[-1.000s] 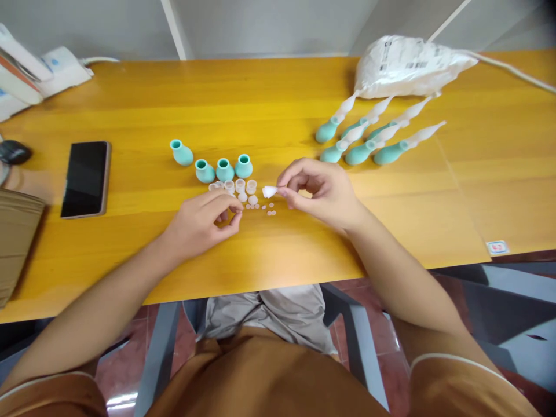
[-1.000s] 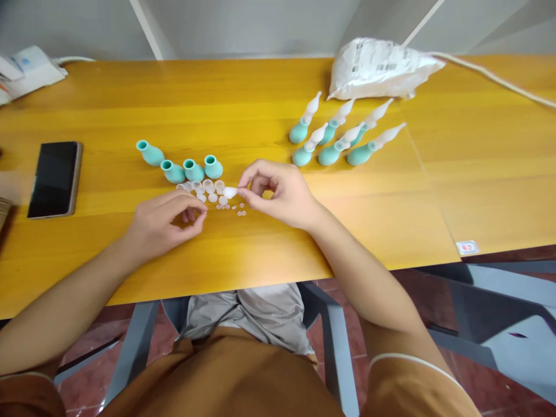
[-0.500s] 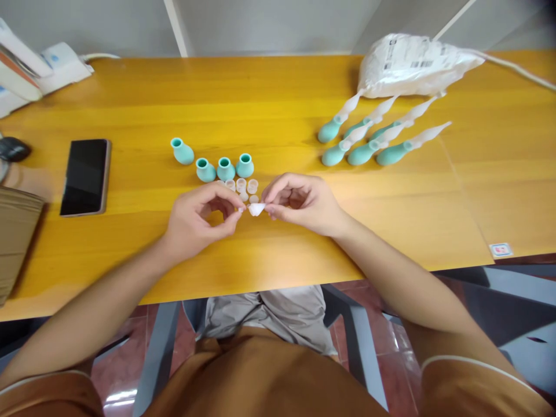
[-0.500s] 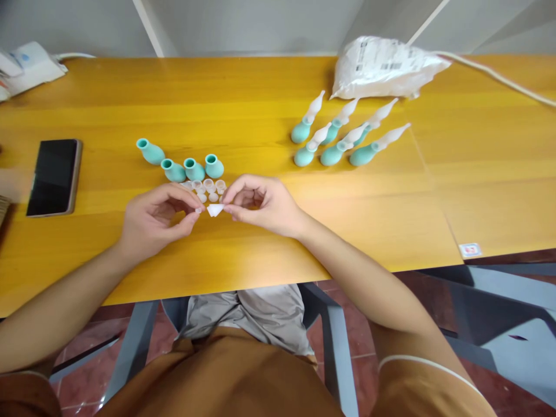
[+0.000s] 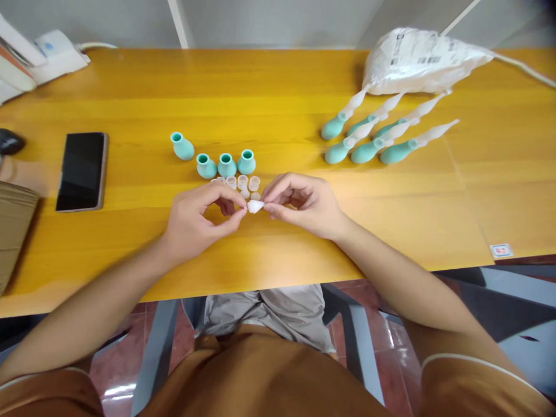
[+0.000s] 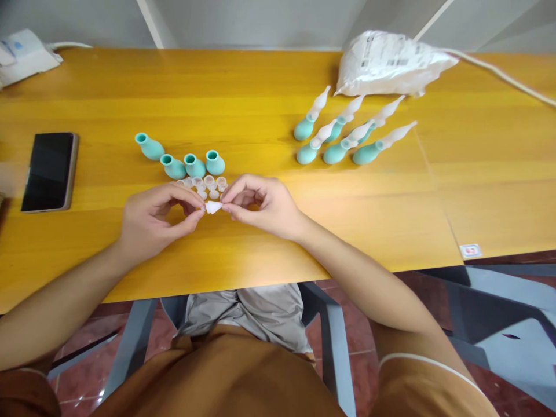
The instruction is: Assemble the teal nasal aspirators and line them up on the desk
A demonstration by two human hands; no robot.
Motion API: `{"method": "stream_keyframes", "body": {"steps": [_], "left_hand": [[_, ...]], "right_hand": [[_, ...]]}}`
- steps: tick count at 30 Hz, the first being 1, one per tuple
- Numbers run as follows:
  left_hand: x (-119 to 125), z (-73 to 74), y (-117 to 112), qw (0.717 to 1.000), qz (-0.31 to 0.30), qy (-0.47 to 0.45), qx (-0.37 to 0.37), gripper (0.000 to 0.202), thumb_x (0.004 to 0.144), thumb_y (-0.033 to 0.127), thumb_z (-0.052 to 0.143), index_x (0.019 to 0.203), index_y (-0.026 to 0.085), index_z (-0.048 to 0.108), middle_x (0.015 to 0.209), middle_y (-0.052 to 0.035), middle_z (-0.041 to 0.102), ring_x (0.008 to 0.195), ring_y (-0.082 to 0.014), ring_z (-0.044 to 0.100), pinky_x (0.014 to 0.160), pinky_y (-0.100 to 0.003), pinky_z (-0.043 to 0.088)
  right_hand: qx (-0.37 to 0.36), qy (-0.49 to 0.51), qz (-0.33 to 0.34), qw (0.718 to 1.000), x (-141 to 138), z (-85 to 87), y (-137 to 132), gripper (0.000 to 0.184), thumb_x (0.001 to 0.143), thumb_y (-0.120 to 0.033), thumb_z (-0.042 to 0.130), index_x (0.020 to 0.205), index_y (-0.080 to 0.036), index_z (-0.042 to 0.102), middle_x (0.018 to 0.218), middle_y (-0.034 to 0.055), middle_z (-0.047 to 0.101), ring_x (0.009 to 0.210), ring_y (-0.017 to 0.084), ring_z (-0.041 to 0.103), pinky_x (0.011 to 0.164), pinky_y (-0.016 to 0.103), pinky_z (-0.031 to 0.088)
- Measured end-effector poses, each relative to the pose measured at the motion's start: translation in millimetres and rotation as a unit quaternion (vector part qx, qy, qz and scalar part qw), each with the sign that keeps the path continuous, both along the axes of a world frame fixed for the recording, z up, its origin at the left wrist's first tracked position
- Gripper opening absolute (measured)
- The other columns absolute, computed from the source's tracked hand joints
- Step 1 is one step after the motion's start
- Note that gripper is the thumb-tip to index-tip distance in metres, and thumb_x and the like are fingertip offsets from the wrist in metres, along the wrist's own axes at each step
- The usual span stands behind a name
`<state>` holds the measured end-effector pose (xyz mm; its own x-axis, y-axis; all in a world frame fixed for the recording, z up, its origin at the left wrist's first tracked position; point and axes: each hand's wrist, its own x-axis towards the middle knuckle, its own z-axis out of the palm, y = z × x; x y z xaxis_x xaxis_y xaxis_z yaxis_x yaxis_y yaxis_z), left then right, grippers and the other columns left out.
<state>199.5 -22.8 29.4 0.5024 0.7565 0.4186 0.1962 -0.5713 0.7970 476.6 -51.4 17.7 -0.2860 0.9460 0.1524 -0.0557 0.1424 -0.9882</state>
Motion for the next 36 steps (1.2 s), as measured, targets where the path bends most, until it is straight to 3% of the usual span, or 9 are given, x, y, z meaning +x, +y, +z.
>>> {"method": "stream_keyframes", "body": {"steps": [7, 14, 20, 26, 36], "left_hand": [[-1, 4.8, 0, 0.999, 0.007, 0.033, 0.021, 0.004, 0.108, 0.021, 0.085, 0.110, 0.025, 0.086, 0.101, -0.0006, 0.089, 0.084, -0.0156, 0.080, 0.083, -0.031, 0.066], [-3, 3.7, 9, 0.997, -0.014, 0.011, -0.069, 0.007, 0.108, 0.031, 0.090, 0.107, 0.024, 0.091, 0.111, -0.0064, 0.088, 0.091, -0.0185, 0.079, 0.082, -0.032, 0.068], [-3, -0.3, 13, 0.993, -0.047, 0.002, -0.107, 0.014, 0.109, 0.038, 0.093, 0.102, 0.026, 0.092, 0.103, -0.0062, 0.088, 0.093, -0.0226, 0.082, 0.081, -0.037, 0.068], [-2, -2.3, 11, 0.988, -0.042, -0.015, -0.151, 0.018, 0.106, 0.040, 0.096, 0.102, 0.024, 0.089, 0.100, -0.0047, 0.089, 0.089, -0.0205, 0.082, 0.084, -0.036, 0.070], [1, -2.5, 9, 0.983, -0.045, -0.045, -0.175, 0.030, 0.106, 0.051, 0.098, 0.101, 0.023, 0.087, 0.099, -0.0039, 0.089, 0.089, -0.0196, 0.082, 0.084, -0.033, 0.070]], "right_hand": [[0.006, -0.013, 0.002, 1.000, -1, -1.7, 0, 0.040, 0.101, -0.057, 0.103, 0.103, -0.022, 0.085, 0.096, 0.0060, 0.089, 0.077, 0.016, 0.080, 0.072, 0.029, 0.066], [-0.012, 0.016, 0.002, 1.000, -1, -6.8, 1, 0.038, 0.099, -0.053, 0.106, 0.103, -0.022, 0.086, 0.095, 0.0051, 0.090, 0.076, 0.016, 0.082, 0.071, 0.029, 0.069], [-0.024, 0.025, 0.009, 0.999, -1, -7.8, 1, 0.035, 0.098, -0.050, 0.108, 0.103, -0.021, 0.088, 0.097, 0.0053, 0.091, 0.077, 0.016, 0.084, 0.072, 0.028, 0.070], [-0.032, 0.022, 0.021, 0.999, -1, -7.0, 1, 0.037, 0.099, -0.053, 0.107, 0.103, -0.021, 0.087, 0.092, 0.0044, 0.089, 0.076, 0.016, 0.083, 0.072, 0.029, 0.070], [-0.041, 0.030, 0.037, 0.998, -2, -7.2, 0, 0.036, 0.098, -0.050, 0.107, 0.101, -0.020, 0.087, 0.096, 0.0062, 0.091, 0.075, 0.015, 0.082, 0.070, 0.028, 0.070]]}}
